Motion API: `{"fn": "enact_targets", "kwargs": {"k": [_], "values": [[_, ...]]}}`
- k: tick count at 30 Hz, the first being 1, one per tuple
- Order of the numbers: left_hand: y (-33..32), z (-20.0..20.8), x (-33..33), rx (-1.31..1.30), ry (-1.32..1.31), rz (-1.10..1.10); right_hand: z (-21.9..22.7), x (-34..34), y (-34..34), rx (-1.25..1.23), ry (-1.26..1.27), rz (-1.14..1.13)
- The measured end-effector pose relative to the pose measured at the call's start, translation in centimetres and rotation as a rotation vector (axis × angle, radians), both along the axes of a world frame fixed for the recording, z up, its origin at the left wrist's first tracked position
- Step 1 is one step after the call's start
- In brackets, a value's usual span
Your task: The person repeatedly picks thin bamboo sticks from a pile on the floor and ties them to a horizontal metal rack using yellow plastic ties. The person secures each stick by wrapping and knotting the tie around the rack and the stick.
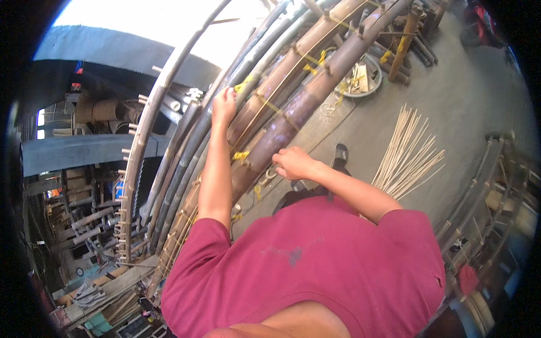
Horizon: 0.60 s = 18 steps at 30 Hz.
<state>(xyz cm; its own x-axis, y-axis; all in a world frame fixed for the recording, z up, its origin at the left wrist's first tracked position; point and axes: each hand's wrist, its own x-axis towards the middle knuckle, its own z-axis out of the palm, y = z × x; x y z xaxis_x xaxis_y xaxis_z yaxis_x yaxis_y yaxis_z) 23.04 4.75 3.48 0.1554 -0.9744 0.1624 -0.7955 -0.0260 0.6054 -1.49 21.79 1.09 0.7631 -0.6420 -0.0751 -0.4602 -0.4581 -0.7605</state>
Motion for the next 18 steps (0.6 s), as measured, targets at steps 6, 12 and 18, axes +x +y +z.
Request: {"fn": "enact_targets", "kwargs": {"k": [6, 12, 18], "values": [[15.9, -0.4, 7.0, 0.319, 0.011, -0.045, -1.8, 7.6, 5.6, 1.713, -1.233, -0.426], [19.2, -1.4, 0.8, -0.058, -0.506, 0.086, 16.1, 19.5, 3.1, 0.458, -1.155, -0.562], [18.5, 0.8, 1.3, 0.079, 0.208, 0.014, 5.7, 19.0, -12.3, -0.369, 0.263, -0.198]]}}
